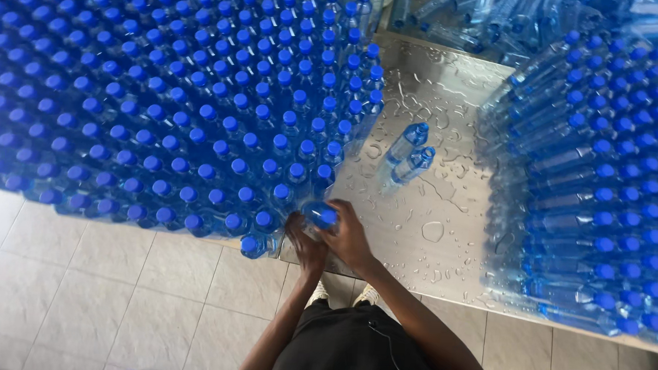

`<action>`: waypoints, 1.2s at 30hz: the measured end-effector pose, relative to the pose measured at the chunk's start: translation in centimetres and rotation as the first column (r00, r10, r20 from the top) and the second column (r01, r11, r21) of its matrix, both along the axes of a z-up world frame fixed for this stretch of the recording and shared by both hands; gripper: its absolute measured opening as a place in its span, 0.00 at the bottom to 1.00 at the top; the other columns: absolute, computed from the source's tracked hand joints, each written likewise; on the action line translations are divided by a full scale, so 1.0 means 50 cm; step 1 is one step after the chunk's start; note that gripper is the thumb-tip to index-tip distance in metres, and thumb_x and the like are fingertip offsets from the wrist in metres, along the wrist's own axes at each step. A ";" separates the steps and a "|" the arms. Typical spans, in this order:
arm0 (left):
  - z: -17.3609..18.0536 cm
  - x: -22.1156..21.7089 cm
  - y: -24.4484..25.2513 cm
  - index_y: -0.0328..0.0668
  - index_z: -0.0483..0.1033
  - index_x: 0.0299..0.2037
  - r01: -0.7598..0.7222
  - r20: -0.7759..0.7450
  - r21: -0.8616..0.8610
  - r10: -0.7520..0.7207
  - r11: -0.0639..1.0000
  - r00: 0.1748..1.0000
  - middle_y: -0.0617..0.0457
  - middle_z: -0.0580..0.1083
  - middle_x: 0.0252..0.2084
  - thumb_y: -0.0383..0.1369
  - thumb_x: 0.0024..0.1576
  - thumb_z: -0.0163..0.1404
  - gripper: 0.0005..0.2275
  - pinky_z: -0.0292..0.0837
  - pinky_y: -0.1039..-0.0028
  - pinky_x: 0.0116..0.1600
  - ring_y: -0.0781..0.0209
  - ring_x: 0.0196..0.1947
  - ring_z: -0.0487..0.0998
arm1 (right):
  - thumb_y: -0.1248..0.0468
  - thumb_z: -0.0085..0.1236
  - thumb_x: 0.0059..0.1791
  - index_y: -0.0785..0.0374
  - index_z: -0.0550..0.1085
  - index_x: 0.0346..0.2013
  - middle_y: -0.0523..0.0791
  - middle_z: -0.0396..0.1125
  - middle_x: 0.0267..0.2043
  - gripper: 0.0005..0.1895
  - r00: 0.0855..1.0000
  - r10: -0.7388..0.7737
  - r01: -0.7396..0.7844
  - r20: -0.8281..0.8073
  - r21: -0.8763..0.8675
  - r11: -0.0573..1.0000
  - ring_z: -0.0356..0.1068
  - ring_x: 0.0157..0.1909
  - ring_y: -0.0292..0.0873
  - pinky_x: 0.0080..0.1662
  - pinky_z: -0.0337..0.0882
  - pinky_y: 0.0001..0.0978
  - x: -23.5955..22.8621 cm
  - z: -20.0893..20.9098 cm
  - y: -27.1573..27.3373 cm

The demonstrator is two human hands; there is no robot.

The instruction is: The person repeatedly picks up empty plastic water bottles, fills them from a larger source, and places them on a metal table. The person handles the bottles one at a time, screwing on caps after filling.

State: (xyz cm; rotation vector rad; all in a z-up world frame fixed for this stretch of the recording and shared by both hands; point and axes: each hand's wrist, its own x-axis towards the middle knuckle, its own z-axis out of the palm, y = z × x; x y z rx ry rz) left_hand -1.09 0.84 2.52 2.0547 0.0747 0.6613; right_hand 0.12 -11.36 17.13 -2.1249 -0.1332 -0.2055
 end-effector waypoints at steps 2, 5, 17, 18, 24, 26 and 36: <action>0.082 -0.003 -0.009 0.39 0.70 0.60 0.160 0.020 -0.033 -0.159 0.987 0.987 0.39 0.68 0.68 0.33 0.42 0.76 0.35 0.64 0.55 0.75 0.38 0.70 0.69 | 0.58 0.82 0.44 0.59 0.72 0.65 0.53 0.72 0.60 0.38 0.979 -0.074 0.125 -0.188 0.276 0.953 0.74 0.64 0.62 0.56 0.82 0.50 -0.036 0.004 -0.048; 0.161 -0.007 -0.050 0.44 0.72 0.70 0.469 -0.287 0.085 -0.429 0.879 0.856 0.40 0.77 0.63 0.45 0.44 0.74 0.41 0.77 0.50 0.66 0.38 0.63 0.79 | 0.74 0.83 0.39 0.58 0.73 0.62 0.46 0.75 0.59 0.40 0.927 -0.043 0.269 -0.373 0.581 0.768 0.78 0.60 0.49 0.55 0.84 0.43 -0.081 -0.032 -0.146; 0.036 0.037 -0.216 0.46 0.67 0.61 0.842 -0.849 0.069 -0.411 0.534 0.331 0.40 0.81 0.49 0.51 0.56 0.60 0.28 0.82 0.51 0.51 0.36 0.50 0.86 | 0.58 0.52 0.63 0.46 0.80 0.64 0.42 0.75 0.66 0.15 0.878 -0.319 0.355 -0.356 0.040 0.934 0.70 0.71 0.48 0.66 0.74 0.42 -0.136 -0.100 -0.408; 0.051 0.038 -0.222 0.46 0.67 0.61 0.846 -0.849 0.074 -0.412 0.529 0.332 0.40 0.81 0.49 0.51 0.56 0.60 0.28 0.82 0.51 0.51 0.36 0.50 0.86 | 0.58 0.52 0.63 0.46 0.80 0.64 0.42 0.75 0.66 0.15 0.878 -0.324 0.361 -0.353 0.043 0.932 0.70 0.71 0.48 0.66 0.74 0.42 -0.138 -0.113 -0.418; 0.115 0.039 -0.241 0.35 0.68 0.61 0.843 -0.849 0.065 -0.414 0.534 0.327 0.33 0.80 0.50 0.42 0.59 0.58 0.25 0.82 0.45 0.56 0.30 0.53 0.85 | 0.68 0.50 0.61 0.49 0.79 0.66 0.49 0.75 0.62 0.20 0.926 -0.203 0.211 -0.319 -0.010 0.978 0.69 0.69 0.59 0.65 0.73 0.52 -0.120 -0.123 -0.451; 0.116 0.045 -0.249 0.36 0.67 0.61 0.837 -0.844 0.065 -0.418 0.543 0.337 0.32 0.80 0.50 0.42 0.58 0.57 0.25 0.82 0.45 0.57 0.31 0.53 0.85 | 0.70 0.53 0.60 0.48 0.80 0.64 0.45 0.78 0.61 0.20 0.930 -0.183 0.208 -0.317 0.047 0.977 0.71 0.69 0.52 0.63 0.76 0.44 -0.110 -0.136 -0.463; 0.404 0.026 -0.222 0.45 0.58 0.74 0.893 -0.744 -0.127 -0.637 0.432 0.202 0.35 0.75 0.64 0.49 0.53 0.68 0.42 0.71 0.38 0.69 0.30 0.65 0.77 | 0.58 0.61 0.58 0.56 0.68 0.70 0.51 0.73 0.58 0.26 0.958 0.159 -0.206 -0.237 -0.185 0.961 0.74 0.64 0.52 0.63 0.77 0.43 -0.106 0.105 -0.501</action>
